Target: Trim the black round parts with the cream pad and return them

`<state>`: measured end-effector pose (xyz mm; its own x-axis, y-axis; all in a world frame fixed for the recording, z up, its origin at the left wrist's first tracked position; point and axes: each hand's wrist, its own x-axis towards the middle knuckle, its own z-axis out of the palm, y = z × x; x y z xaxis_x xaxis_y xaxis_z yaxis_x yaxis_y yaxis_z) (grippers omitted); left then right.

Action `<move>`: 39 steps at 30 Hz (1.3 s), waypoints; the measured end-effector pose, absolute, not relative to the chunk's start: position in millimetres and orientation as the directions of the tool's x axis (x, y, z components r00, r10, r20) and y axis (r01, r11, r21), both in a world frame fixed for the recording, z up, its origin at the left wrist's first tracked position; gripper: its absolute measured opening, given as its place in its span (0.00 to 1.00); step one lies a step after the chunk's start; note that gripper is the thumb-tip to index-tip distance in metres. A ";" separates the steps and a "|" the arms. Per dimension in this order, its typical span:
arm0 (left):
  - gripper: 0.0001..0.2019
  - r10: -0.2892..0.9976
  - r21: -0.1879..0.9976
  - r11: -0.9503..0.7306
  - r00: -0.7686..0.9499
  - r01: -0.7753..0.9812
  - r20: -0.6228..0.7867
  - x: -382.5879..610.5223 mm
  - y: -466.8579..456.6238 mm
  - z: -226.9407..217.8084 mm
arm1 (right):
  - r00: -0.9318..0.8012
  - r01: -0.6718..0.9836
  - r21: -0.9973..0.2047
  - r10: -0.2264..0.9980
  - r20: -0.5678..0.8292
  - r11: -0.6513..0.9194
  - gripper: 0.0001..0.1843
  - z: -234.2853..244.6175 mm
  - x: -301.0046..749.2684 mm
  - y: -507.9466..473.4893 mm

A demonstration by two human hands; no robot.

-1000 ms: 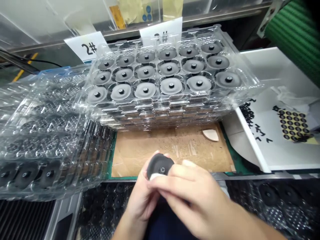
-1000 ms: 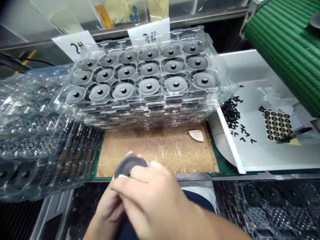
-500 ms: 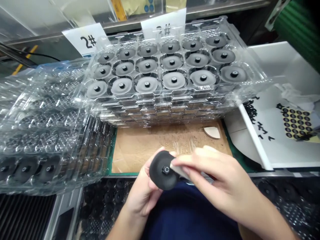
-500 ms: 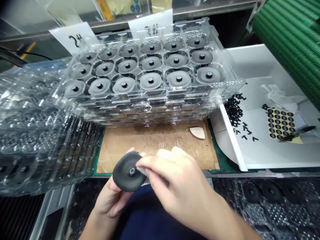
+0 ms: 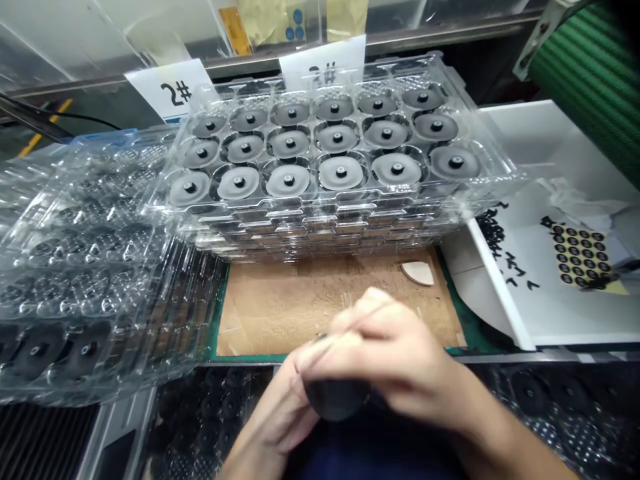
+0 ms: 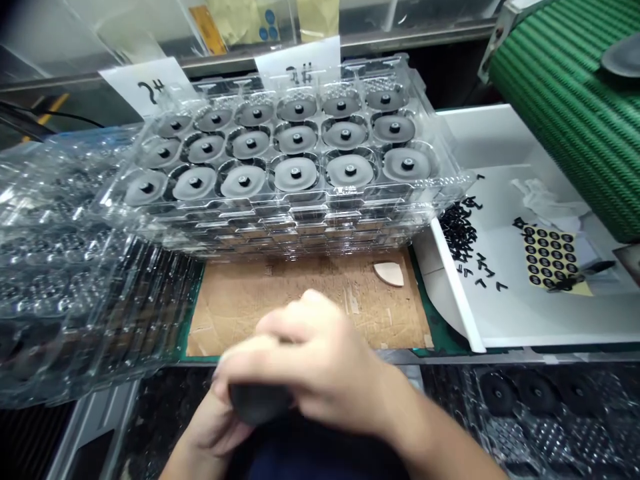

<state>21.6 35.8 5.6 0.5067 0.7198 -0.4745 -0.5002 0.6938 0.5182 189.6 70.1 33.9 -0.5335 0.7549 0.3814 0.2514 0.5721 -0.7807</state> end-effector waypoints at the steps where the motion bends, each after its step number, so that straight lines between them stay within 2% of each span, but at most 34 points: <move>1: 0.15 0.711 0.492 0.703 0.515 -0.514 -0.479 21.3 35.1 5.7 | -0.438 0.290 -0.821 0.831 0.344 0.492 0.14 24.9 193.7 74.1; 3: 0.16 0.698 0.413 0.713 0.518 -0.567 -0.494 19.5 33.5 5.5 | -0.215 0.397 -0.885 0.962 0.168 0.243 0.13 -0.9 202.5 82.9; 5: 0.20 0.703 0.355 0.702 0.518 -0.618 -0.487 17.3 32.5 3.7 | -0.089 0.460 -0.887 0.996 -0.002 0.039 0.12 -33.4 208.2 88.6; 7: 0.22 0.718 0.332 0.687 0.537 -0.646 -0.443 15.8 32.3 0.4 | -0.067 0.498 -0.867 0.997 -0.040 -0.001 0.10 -65.9 207.9 87.7; 10: 0.22 0.738 0.306 0.670 0.565 -0.676 -0.369 15.0 32.8 -3.9 | 0.024 0.515 -0.857 1.000 -0.008 -0.019 0.13 -98.9 198.4 75.5; 14: 0.22 0.752 0.361 0.658 0.557 -0.661 -0.352 13.4 31.7 -4.2 | 0.112 0.451 -0.891 0.994 0.015 -0.038 0.16 -96.9 186.0 58.3; 15: 0.24 0.768 0.425 0.641 0.539 -0.639 -0.347 12.7 30.9 -4.2 | 0.101 0.424 -0.905 0.995 0.019 -0.025 0.15 -90.5 184.6 56.2; 17: 0.29 0.836 0.647 0.535 0.452 -0.543 -0.312 10.8 28.9 -5.7 | 0.060 0.366 -0.931 0.998 0.035 0.011 0.12 -75.8 184.2 54.0; 19: 0.37 0.920 0.895 0.310 0.339 -0.322 -0.197 8.7 27.2 -9.6 | 0.032 0.315 -0.948 0.998 0.044 0.032 0.10 -61.9 186.1 52.0; 21: 0.46 0.957 0.995 0.071 0.286 -0.065 -0.049 6.6 26.3 -14.5 | 0.028 0.280 -0.960 0.999 0.035 0.026 0.08 -50.5 189.4 48.4; 24: 0.54 0.952 0.986 -0.114 0.298 0.123 0.073 3.6 26.9 -19.7 | 0.000 0.218 -0.976 1.000 -0.008 -0.008 0.06 -35.0 194.2 41.7; 27: 0.53 0.943 0.977 -0.152 0.318 0.150 0.098 -0.1 28.4 -20.0 | -0.152 0.027 -0.992 0.980 -0.129 -0.127 0.07 -17.2 195.6 40.9; 29: 0.51 0.941 0.983 -0.121 0.330 0.139 0.070 -3.1 29.2 -18.1 | -0.304 -0.070 -0.966 0.927 -0.218 -0.250 0.10 -5.0 194.2 45.5; 34: 0.47 0.910 0.992 0.061 0.402 0.112 -0.102 -8.9 28.8 -10.5 | -0.610 -0.126 -0.856 0.720 -0.332 -0.501 0.10 14.0 188.7 63.4; 36: 0.45 0.872 0.988 0.147 0.466 0.048 -0.152 -9.6 28.0 -8.2 | -0.674 -0.143 -0.817 0.659 -0.333 -0.559 0.08 15.9 186.9 68.2; 39: 0.46 0.838 0.981 0.192 0.524 -0.020 -0.154 -9.5 27.1 -7.3 | -0.717 -0.160 -0.762 0.604 -0.347 -0.627 0.08 15.2 184.5 71.3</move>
